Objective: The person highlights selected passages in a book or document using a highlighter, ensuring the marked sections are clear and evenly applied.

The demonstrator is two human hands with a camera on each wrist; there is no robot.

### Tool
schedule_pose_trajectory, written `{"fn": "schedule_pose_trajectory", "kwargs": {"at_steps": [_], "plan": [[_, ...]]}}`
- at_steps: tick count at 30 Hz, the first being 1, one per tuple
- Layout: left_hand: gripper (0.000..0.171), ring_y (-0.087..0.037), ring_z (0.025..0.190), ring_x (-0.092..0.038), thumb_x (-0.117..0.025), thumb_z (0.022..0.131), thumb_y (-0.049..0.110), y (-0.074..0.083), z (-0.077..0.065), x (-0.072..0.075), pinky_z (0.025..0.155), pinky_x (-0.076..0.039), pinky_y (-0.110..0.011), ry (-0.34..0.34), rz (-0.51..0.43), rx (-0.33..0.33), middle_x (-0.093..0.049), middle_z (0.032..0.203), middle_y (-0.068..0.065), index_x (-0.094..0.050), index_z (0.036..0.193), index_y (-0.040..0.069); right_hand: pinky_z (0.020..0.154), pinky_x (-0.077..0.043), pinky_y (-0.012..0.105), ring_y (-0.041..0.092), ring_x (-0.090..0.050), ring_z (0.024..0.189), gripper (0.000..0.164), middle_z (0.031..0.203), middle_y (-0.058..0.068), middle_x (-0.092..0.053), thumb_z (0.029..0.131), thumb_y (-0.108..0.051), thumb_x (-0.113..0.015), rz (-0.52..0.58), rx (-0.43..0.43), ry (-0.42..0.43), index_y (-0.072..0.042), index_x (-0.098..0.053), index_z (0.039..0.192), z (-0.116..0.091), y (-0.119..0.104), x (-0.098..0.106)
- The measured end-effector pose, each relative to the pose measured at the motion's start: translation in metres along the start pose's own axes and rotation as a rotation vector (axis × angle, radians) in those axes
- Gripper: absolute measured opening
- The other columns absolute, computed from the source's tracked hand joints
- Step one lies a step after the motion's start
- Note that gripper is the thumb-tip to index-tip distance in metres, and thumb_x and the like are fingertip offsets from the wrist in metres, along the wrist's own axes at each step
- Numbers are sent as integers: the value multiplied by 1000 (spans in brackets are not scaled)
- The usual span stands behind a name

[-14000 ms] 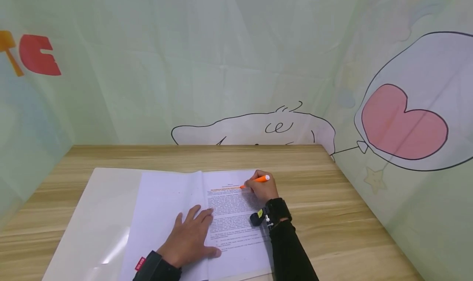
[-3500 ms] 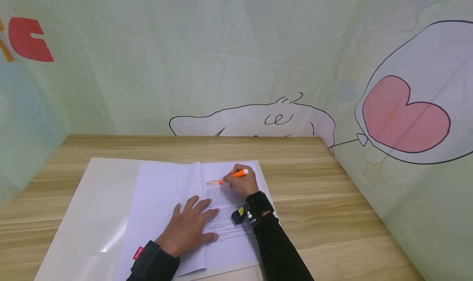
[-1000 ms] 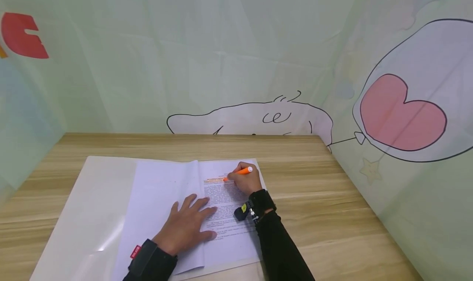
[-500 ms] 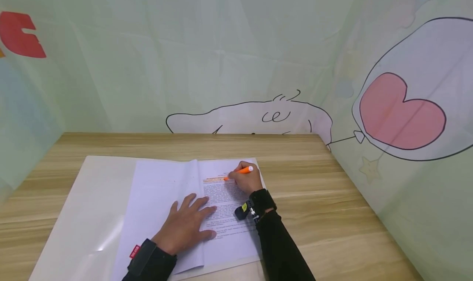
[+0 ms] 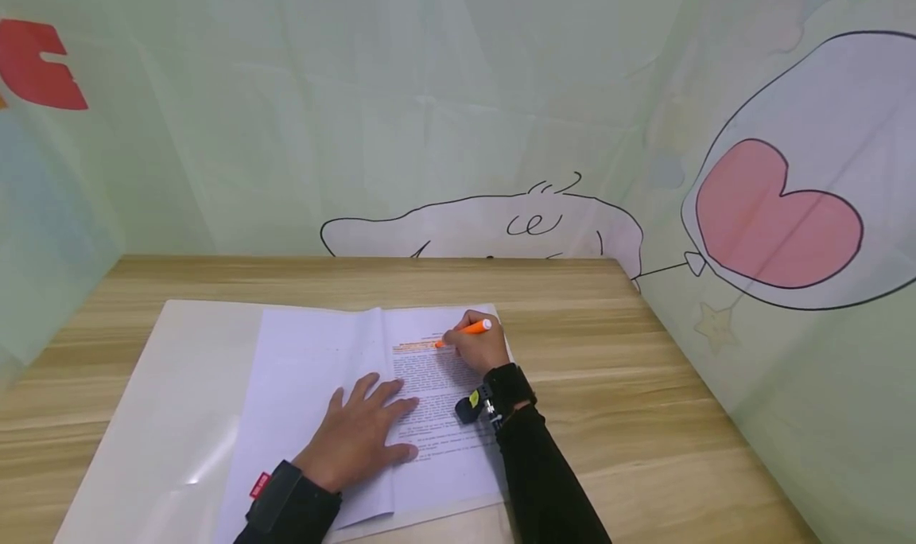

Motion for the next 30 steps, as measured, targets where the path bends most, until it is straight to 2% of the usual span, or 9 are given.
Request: {"fn": "schedule_pose_trajectory", "kwargs": {"at_steps": [15,30], "plan": [[64,-40,141,-35,-83,76,48,-2,1,-1,106,-31,-75,15,8,1,-53,147,-5,-66,132,24,42,-35,22,10,-48,44,27,50,-4,-52,75,-3,-75,-51,-31,10,-12,-55,59,1,1,3],[63,-41,140,-35,-82,76,48,0,0,0,106,-31,-75,6,5,0,-53,147,-5,-66,132,24,42,-37,21,11,-51,44,28,51,-3,-53,75,0,-76,-21,-25,12,-10,-56,59,2,3,3]]}}
Point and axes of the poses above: each hand's wrist, its own z-axis towards the middle knuckle, its own x-axis out of the back of the hand, y = z × x, the point moved 4 cm from there along z, towards the middle knuckle
